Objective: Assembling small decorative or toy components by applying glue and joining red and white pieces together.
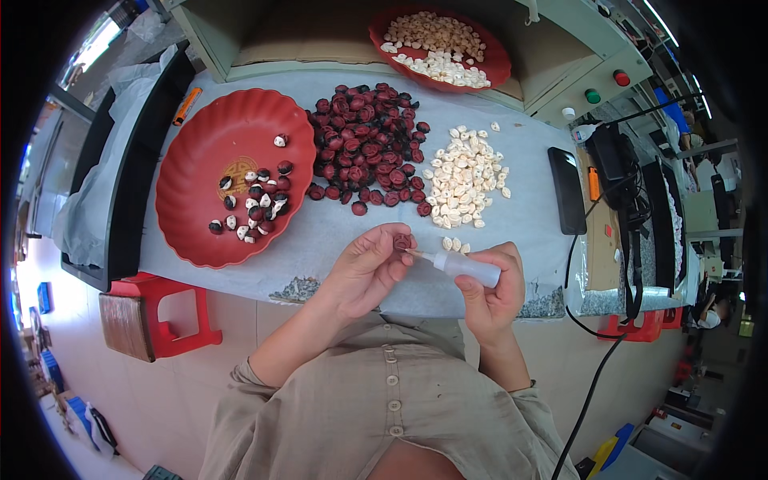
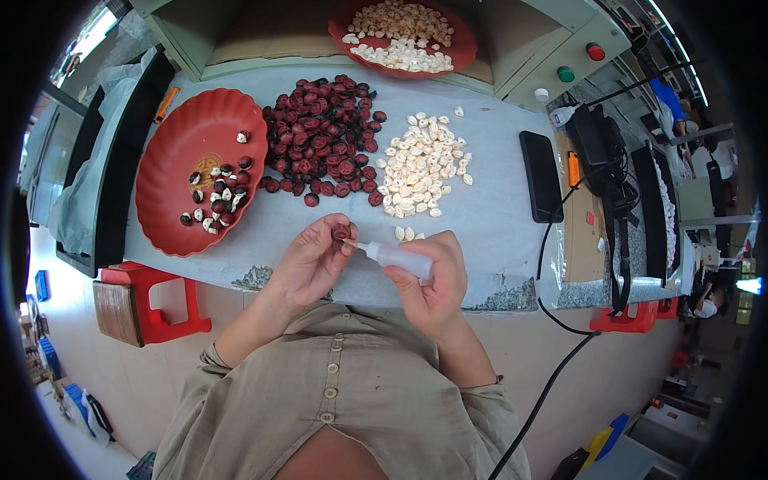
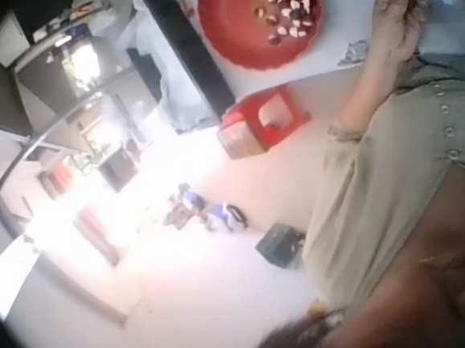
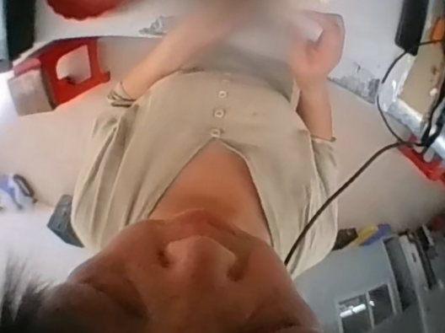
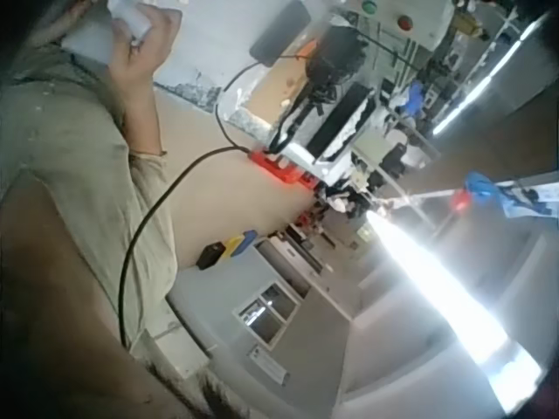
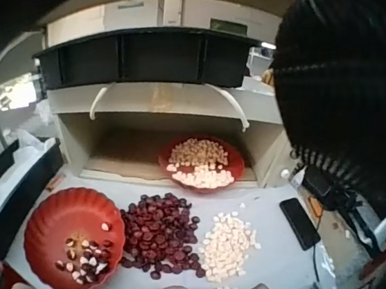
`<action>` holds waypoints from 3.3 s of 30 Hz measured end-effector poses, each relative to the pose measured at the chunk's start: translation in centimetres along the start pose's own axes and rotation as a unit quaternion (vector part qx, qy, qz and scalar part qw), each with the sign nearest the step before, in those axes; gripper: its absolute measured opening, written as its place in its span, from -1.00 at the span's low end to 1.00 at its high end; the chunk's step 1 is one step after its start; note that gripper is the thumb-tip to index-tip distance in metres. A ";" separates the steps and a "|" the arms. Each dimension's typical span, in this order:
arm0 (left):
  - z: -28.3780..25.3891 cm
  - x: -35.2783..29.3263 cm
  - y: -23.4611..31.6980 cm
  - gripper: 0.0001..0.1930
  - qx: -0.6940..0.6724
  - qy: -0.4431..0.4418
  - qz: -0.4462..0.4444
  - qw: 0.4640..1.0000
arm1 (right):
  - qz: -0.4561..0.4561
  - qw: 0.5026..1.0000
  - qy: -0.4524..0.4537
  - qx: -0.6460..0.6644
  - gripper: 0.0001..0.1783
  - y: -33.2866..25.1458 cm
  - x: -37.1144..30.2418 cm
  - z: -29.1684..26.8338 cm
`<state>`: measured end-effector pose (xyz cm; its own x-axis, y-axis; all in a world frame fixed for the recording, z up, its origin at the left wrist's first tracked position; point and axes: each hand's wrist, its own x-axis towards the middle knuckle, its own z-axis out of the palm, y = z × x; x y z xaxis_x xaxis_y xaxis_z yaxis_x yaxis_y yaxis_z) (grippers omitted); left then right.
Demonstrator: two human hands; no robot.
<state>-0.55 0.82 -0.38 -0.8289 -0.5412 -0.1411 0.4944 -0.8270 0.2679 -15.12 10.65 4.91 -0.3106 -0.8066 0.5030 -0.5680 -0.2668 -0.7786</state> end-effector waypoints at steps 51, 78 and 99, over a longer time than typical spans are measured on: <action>0.3 -0.1 0.0 -0.69 0.046 0.014 -0.020 0.999 | 0.181 0.959 0.030 0.218 -0.79 0.6 0.4 0.2; 0.5 -0.2 0.0 -0.72 0.074 0.016 -0.027 0.997 | 0.042 0.987 -0.154 -0.022 -0.77 -1.9 5.3 -2.4; 0.1 -0.4 -0.1 -0.72 0.080 0.016 -0.005 0.997 | 0.379 0.856 0.032 0.351 -0.69 4.2 0.7 -6.3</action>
<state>-0.32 1.17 -0.26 -0.8240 -0.5391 -0.1743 0.4352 -0.7992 0.4145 -22.50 12.24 4.40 -0.4412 -0.8637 -0.2437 0.4059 0.0502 -0.9125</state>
